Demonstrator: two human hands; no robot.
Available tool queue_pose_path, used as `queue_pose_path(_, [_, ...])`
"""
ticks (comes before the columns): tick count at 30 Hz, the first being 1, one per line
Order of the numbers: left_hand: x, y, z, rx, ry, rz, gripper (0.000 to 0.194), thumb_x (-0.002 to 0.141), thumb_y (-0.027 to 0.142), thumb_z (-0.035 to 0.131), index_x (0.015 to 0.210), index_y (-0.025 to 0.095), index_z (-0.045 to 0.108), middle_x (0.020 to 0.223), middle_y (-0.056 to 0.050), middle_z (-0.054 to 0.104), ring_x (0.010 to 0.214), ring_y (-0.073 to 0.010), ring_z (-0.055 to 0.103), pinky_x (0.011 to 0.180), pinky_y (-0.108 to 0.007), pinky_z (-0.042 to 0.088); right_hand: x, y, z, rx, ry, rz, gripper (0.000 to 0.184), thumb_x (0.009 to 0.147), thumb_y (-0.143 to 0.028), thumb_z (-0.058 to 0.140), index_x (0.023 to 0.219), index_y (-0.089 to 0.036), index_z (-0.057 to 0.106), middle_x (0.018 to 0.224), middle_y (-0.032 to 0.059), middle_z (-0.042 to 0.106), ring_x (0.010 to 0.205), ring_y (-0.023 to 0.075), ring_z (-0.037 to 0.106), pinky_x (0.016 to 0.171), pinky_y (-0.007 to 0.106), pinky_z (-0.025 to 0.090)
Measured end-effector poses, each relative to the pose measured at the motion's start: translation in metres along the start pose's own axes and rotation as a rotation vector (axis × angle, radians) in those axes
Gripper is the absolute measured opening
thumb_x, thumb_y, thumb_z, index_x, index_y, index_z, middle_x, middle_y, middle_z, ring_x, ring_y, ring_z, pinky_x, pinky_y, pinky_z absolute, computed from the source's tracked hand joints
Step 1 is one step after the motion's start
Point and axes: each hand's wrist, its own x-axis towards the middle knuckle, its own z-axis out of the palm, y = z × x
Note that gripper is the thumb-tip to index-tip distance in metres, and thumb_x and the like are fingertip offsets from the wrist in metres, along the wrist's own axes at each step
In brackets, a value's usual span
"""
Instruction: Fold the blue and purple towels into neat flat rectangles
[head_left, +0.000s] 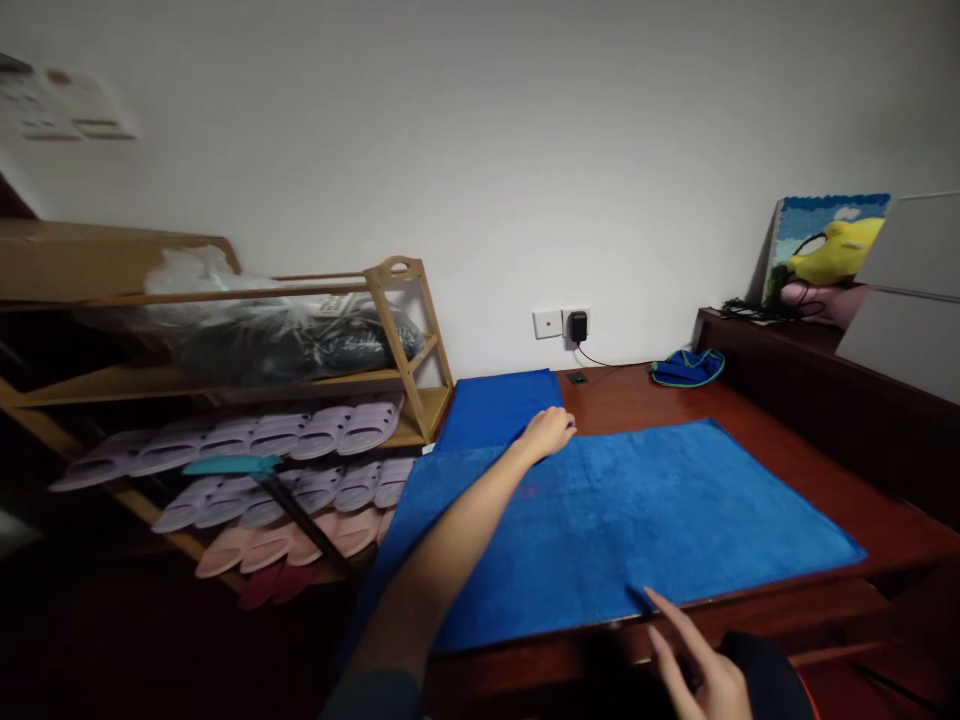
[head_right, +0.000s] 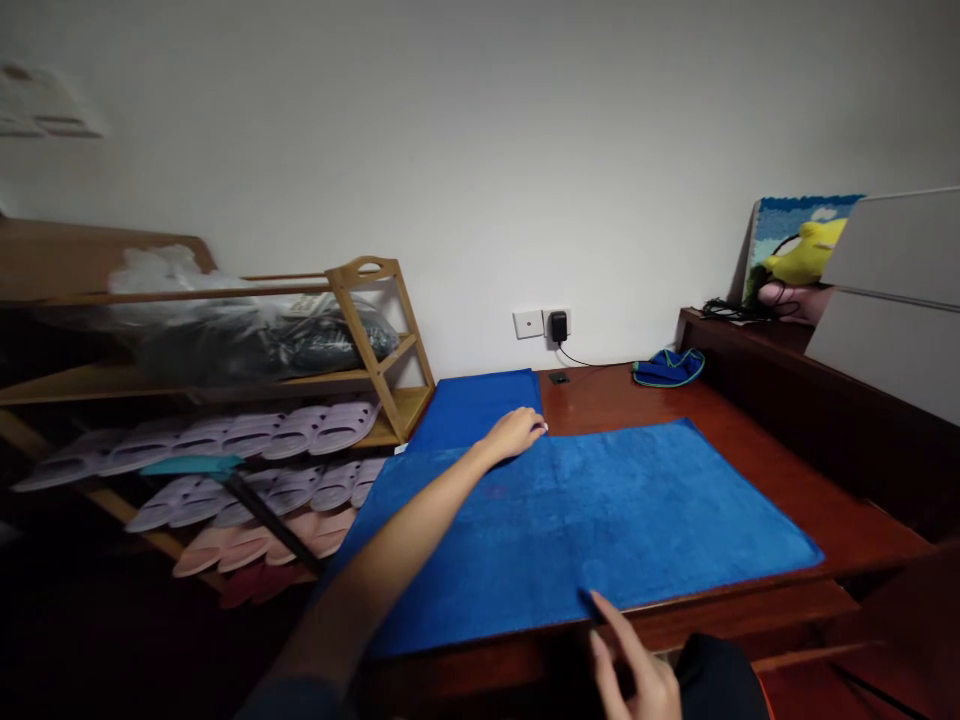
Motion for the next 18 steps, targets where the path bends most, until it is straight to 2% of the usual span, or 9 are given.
queue_pose_path(2, [0.012,0.002,0.02,0.019,0.0,-0.016,0.022,0.09,0.026,0.048,0.094,0.016,0.067,0.101,-0.012,0.063,0.1,-0.0235,0.056,0.086,-0.034,0.042,-0.003,-0.007,0.022,-0.043,-0.023,-0.068,0.053,0.089,-0.038,0.045,0.141,-0.034,0.037,0.054,-0.0033,0.061,0.039,0.0153,0.054,0.048,0.026,0.051])
queue_pose_path(5, [0.018,0.002,0.042,0.027,0.016,-0.039,0.021,0.091,0.026,0.047,0.098,0.016,0.064,0.105,-0.013,0.059,0.104,-0.0256,0.05,0.088,-0.04,0.039,-0.005,-0.005,0.041,-0.176,-0.032,-0.153,0.06,0.09,-0.034,0.04,0.147,-0.033,0.021,0.047,-0.0027,0.054,0.035,0.0156,0.05,0.043,0.026,0.049])
queue_pose_path(10, [0.014,-0.005,0.061,-0.005,0.036,-0.043,0.016,0.091,0.029,0.048,0.098,0.02,0.059,0.104,-0.009,0.053,0.103,-0.0239,0.046,0.088,-0.039,0.035,-0.007,0.004,0.047,-0.351,-0.009,-0.221,0.066,0.088,-0.026,0.04,0.147,-0.034,0.013,0.047,-0.001,0.05,0.039,0.0184,0.052,0.042,0.029,0.047])
queue_pose_path(14, [0.012,-0.011,0.068,-0.043,0.047,-0.063,0.016,0.09,0.034,0.05,0.096,0.021,0.056,0.108,-0.008,0.048,0.105,-0.0239,0.042,0.087,-0.04,0.034,-0.008,0.0,0.045,-0.356,0.005,-0.244,0.069,0.087,-0.022,0.04,0.147,-0.033,0.008,0.047,-0.0012,0.049,0.039,0.0186,0.051,0.044,0.031,0.048])
queue_pose_path(18, [0.015,-0.014,0.071,-0.095,0.043,-0.104,0.018,0.085,0.035,0.056,0.093,0.019,0.056,0.111,-0.01,0.047,0.107,-0.0257,0.041,0.089,-0.042,0.032,-0.007,0.0,0.044,-0.333,0.054,-0.281,0.071,0.086,-0.018,0.043,0.147,-0.033,0.01,0.047,-0.0026,0.05,0.036,0.0167,0.049,0.044,0.03,0.048])
